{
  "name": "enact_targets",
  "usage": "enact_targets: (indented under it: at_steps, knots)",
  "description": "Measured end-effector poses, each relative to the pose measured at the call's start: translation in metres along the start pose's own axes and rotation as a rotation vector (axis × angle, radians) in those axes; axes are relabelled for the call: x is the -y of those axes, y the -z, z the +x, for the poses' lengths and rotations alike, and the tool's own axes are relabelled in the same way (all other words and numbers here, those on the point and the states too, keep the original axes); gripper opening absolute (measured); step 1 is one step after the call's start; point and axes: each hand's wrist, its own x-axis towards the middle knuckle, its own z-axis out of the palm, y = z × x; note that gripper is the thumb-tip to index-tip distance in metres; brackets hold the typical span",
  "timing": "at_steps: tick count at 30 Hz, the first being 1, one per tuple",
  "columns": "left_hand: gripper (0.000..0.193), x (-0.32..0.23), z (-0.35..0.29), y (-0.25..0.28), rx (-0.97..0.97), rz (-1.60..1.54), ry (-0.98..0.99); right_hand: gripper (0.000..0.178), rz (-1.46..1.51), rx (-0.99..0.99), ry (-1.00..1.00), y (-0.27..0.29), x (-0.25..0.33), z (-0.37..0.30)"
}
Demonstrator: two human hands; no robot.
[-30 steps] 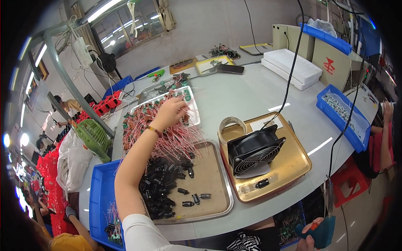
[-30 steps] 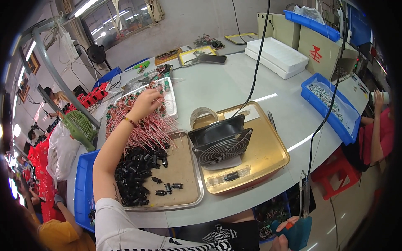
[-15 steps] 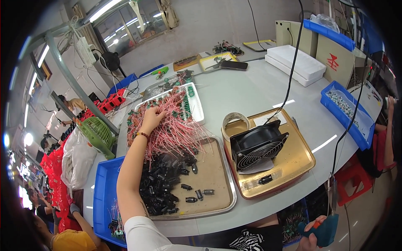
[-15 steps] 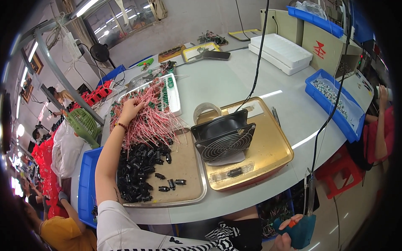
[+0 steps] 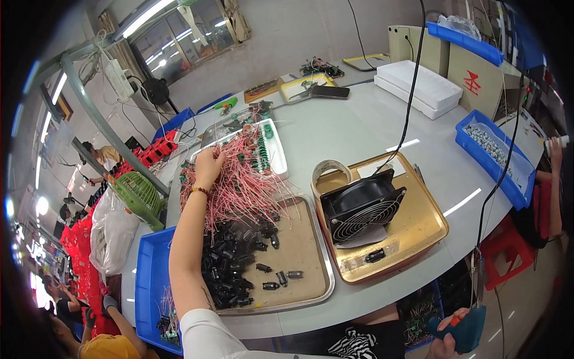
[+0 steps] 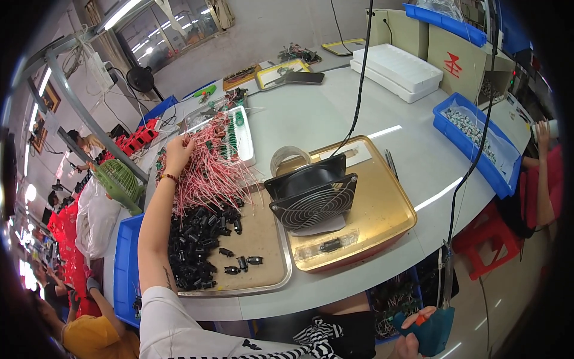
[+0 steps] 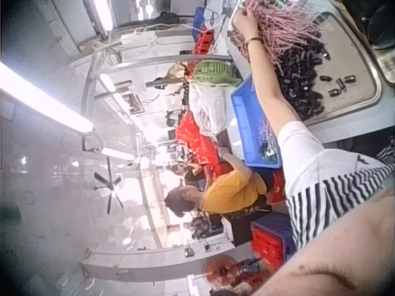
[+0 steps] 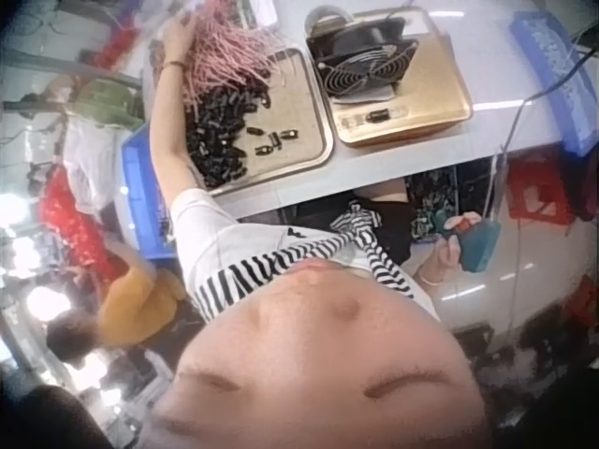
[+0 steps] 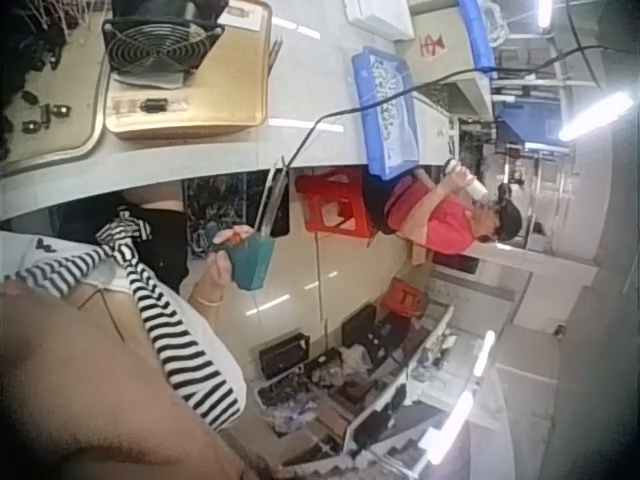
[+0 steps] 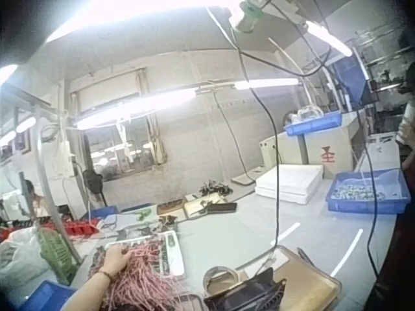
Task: The person solders wires and electronic components onto small circuit boards using a soldering iron at a factory workbench.
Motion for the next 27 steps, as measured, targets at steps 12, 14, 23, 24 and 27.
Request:
enact_targets:
  at_steps: [12,14,23,24,27]
  knots:
    - [0.025,-0.005,-0.001,0.002,-0.042,-0.007,0.134,0.058,-0.060,0.106,0.035,0.014,-0.006,0.003]
    - [0.024,-0.002,0.000,0.004,-0.045,-0.011,0.125,0.058,-0.040,0.089,-0.005,0.018,-0.009,0.001]
    - [0.024,0.011,-0.002,-0.002,-0.025,-0.254,0.364,0.064,0.032,0.033,-0.013,0.010,-0.010,0.003]
    - [0.024,0.002,-0.002,0.006,-0.036,-0.304,0.380,0.065,0.002,0.014,-0.023,0.010,-0.009,0.003]
    - [0.029,-0.004,0.001,0.004,-0.085,-0.636,0.406,0.064,-0.008,0.003,-0.049,0.013,-0.010,0.002]
